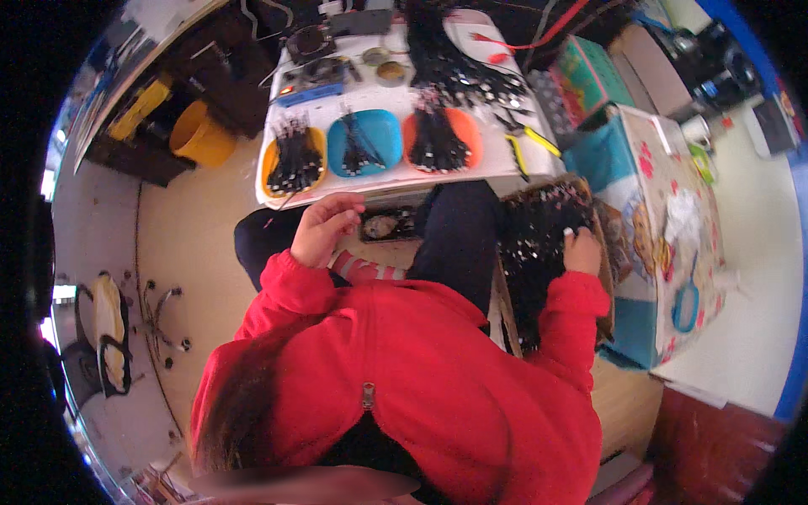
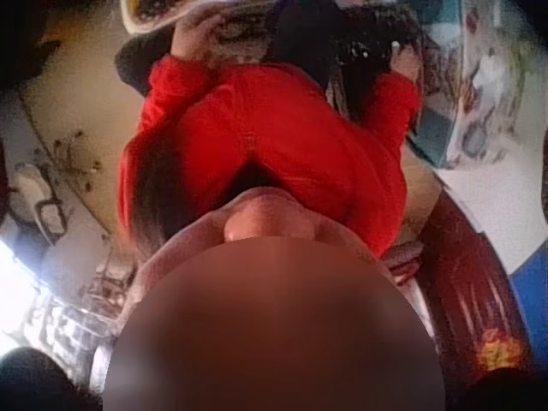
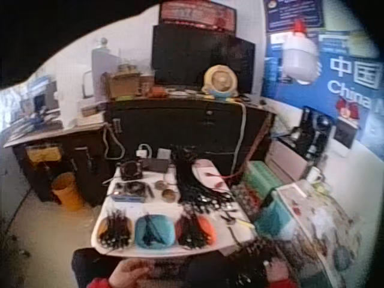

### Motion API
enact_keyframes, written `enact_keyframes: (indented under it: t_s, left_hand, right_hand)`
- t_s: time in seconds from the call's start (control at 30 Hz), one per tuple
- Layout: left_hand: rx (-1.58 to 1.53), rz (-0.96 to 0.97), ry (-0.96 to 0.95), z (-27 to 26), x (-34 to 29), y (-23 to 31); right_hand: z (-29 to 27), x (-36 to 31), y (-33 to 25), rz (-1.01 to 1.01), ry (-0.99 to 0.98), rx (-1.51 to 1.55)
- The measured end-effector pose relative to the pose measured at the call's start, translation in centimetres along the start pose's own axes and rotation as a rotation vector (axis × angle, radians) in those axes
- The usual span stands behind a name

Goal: The person repeatedly picks small black cable-like items from trays, attaches white connectors to their ends, and places the finished items into a cardboard box. The process is continuous and repetitive throughout the clip.

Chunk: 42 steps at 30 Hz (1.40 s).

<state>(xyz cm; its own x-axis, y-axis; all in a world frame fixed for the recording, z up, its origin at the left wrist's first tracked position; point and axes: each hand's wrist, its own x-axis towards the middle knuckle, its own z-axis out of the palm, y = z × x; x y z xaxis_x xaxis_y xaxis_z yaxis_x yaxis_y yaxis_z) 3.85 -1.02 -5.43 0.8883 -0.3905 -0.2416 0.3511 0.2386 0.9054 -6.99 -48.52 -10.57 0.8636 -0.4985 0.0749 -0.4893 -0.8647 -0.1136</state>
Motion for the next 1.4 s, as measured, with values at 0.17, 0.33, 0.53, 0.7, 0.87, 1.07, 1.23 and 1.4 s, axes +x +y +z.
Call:
enact_keyframes:
  t_s: [0.17,0.33,0.53,0.7,0.87,1.07,1.23,1.4]
  left_hand:
    - [0.253,0.064,-0.116,-3.2,1.4,0.2]
    - [0.669,-0.153,-0.423,-4.6,1.9,-3.8]
    - [0.785,0.573,-0.121,-7.2,1.9,-8.0]
    - [0.633,0.317,-0.235,-8.6,0.5,-4.9]
    - [0.814,0.282,-0.239,-9.1,-4.2,3.8]
    - [0.223,0.539,0.272,-4.8,-5.3,8.2]
    - [0.1,0.577,0.103,-2.3,-4.5,6.7]
    - [-0.077,0.455,0.062,-0.9,-5.4,5.7]
  right_hand:
    - [-5.8,-0.1,-12.6,-0.365,0.105,0.487]
    - [-6.2,-2.8,-30.2,-0.798,-0.307,0.811]
    - [-2.4,-5.7,-42.9,-1.342,-0.129,0.659]
    - [-2.3,-5.5,-45.8,-1.409,-0.03,0.804]
    - [-6.4,-5.3,-43.0,-0.945,-0.503,1.183]
    - [-8.9,-7.4,-39.8,-0.593,-0.686,1.347]
    - [-9.3,-9.1,-37.6,-0.542,-0.699,1.371]
    - [-10.5,-8.4,-35.5,-0.552,-0.545,1.438]
